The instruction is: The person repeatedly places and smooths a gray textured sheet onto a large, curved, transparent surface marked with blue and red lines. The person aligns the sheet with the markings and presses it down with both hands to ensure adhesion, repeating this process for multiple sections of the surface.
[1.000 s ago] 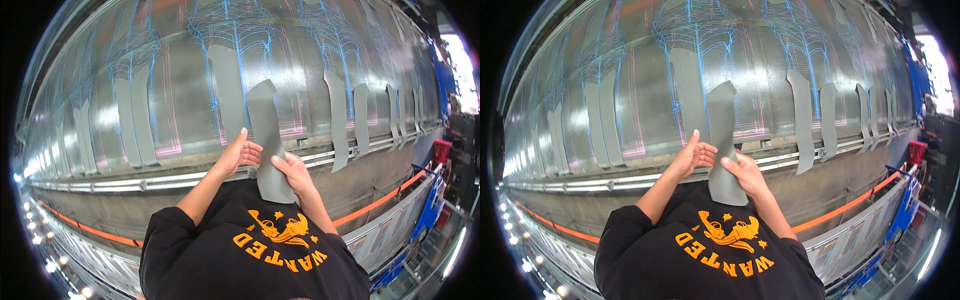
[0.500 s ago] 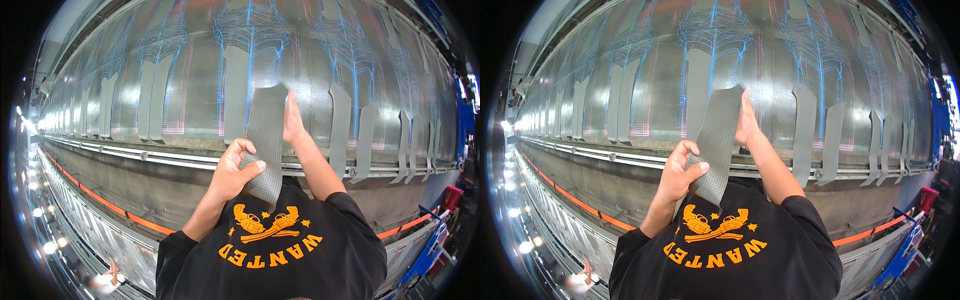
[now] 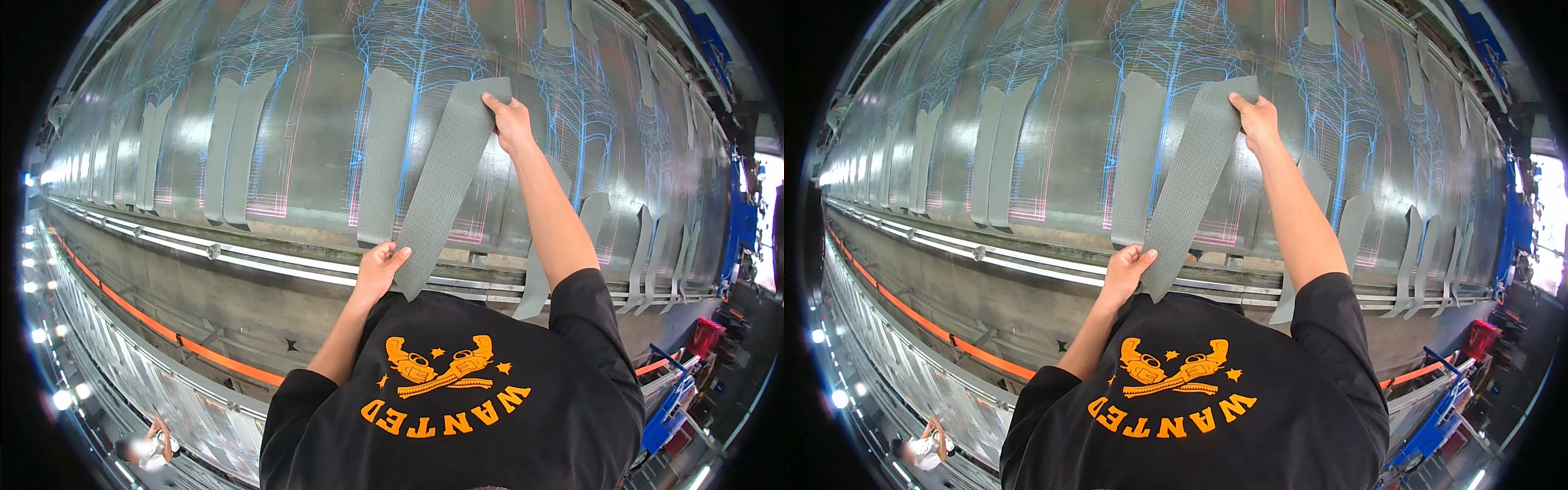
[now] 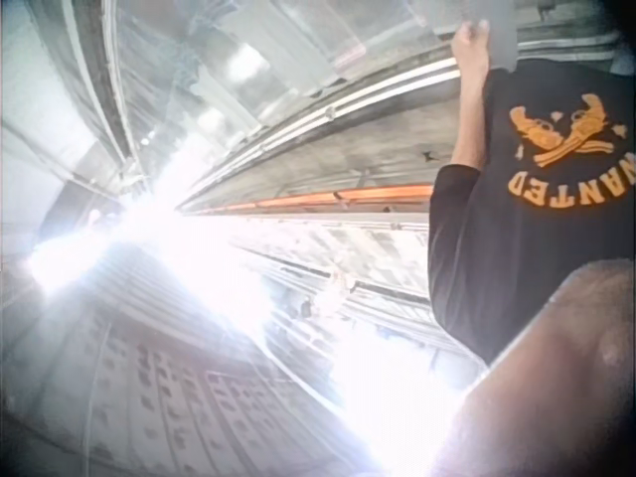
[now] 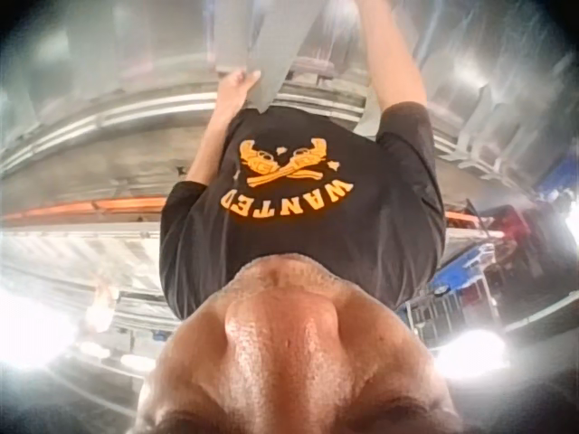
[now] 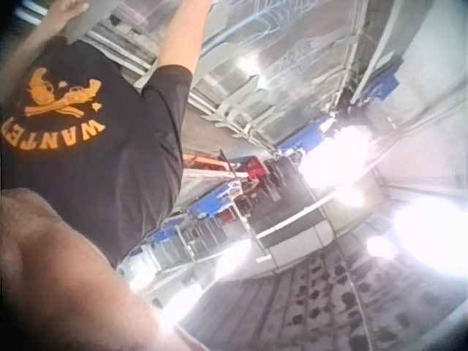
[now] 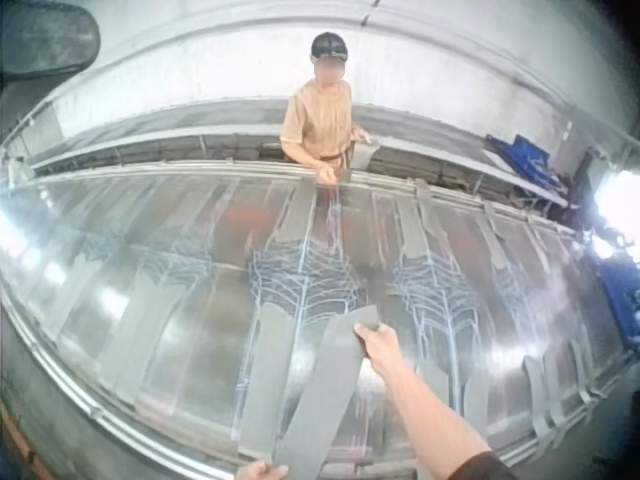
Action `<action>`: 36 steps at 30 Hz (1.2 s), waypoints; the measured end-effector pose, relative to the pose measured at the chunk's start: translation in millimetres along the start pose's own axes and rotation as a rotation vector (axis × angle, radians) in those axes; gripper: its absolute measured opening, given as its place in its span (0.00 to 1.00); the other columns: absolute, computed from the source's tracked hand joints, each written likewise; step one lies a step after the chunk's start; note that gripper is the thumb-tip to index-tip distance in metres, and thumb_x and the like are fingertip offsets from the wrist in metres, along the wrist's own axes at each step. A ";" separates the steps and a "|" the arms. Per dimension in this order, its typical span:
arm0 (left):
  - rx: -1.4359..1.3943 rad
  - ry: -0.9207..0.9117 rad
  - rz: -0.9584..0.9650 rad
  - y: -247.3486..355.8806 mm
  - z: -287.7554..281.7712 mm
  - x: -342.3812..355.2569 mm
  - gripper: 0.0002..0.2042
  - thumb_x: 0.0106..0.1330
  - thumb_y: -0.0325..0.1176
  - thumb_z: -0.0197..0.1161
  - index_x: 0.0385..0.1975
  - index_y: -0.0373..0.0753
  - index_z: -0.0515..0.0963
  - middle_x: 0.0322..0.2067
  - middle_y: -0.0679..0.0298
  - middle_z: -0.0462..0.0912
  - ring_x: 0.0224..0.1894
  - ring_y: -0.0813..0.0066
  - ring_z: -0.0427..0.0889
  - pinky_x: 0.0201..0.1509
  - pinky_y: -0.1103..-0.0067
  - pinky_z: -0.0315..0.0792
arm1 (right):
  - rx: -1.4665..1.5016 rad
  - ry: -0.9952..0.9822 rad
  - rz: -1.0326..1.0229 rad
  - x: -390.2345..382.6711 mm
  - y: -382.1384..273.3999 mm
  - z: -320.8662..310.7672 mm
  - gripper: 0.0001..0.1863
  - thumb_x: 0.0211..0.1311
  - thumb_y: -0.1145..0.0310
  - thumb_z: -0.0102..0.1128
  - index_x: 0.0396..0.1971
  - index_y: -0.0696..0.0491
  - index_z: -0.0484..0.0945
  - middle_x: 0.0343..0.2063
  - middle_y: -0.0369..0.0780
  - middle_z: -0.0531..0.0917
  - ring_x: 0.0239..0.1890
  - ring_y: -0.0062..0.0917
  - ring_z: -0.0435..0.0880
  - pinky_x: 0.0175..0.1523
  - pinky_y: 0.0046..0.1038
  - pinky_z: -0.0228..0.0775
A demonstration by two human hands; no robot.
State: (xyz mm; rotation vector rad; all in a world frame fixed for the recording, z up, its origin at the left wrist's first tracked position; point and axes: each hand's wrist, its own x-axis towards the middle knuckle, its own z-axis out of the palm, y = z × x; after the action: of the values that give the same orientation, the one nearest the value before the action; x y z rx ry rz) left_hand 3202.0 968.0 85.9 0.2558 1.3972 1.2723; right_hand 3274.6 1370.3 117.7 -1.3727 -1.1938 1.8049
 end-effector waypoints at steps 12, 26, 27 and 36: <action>0.324 0.144 -0.241 -28.9 -16.4 40.4 0.18 0.76 0.44 0.65 0.46 0.30 0.83 0.30 0.69 0.84 0.27 0.85 0.78 0.32 0.82 0.76 | -0.365 -0.091 0.055 72.3 38.0 40.9 0.19 0.67 0.65 0.72 0.50 0.62 0.83 0.41 0.43 0.89 0.39 0.24 0.87 0.44 0.28 0.78; 0.468 0.221 -0.416 -21.5 -23.1 58.7 0.21 0.71 0.51 0.69 0.32 0.34 0.86 0.21 0.67 0.84 0.25 0.84 0.82 0.31 0.81 0.73 | -0.584 -0.141 0.010 105.7 57.4 44.6 0.32 0.64 0.56 0.75 0.56 0.67 0.78 0.35 0.40 0.87 0.32 0.22 0.83 0.38 0.27 0.75; 0.474 0.202 -0.415 -21.9 -24.3 59.5 0.21 0.71 0.50 0.69 0.32 0.34 0.86 0.21 0.67 0.84 0.25 0.84 0.81 0.31 0.81 0.73 | -0.533 -0.146 0.000 105.8 59.1 43.2 0.32 0.64 0.56 0.75 0.57 0.68 0.78 0.35 0.41 0.87 0.33 0.22 0.83 0.38 0.27 0.75; 0.458 0.176 -0.419 -24.6 -29.5 54.7 0.20 0.75 0.48 0.65 0.34 0.33 0.85 0.21 0.68 0.83 0.24 0.83 0.82 0.30 0.80 0.72 | -0.594 -0.139 0.014 95.5 52.1 51.2 0.30 0.66 0.59 0.73 0.56 0.68 0.78 0.41 0.45 0.89 0.41 0.27 0.89 0.47 0.29 0.80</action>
State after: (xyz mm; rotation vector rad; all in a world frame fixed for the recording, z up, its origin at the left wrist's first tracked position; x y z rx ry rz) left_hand 3173.6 984.7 27.7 0.1492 1.7765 0.6347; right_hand 3200.2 1412.1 33.0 -1.5783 -1.9046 1.6395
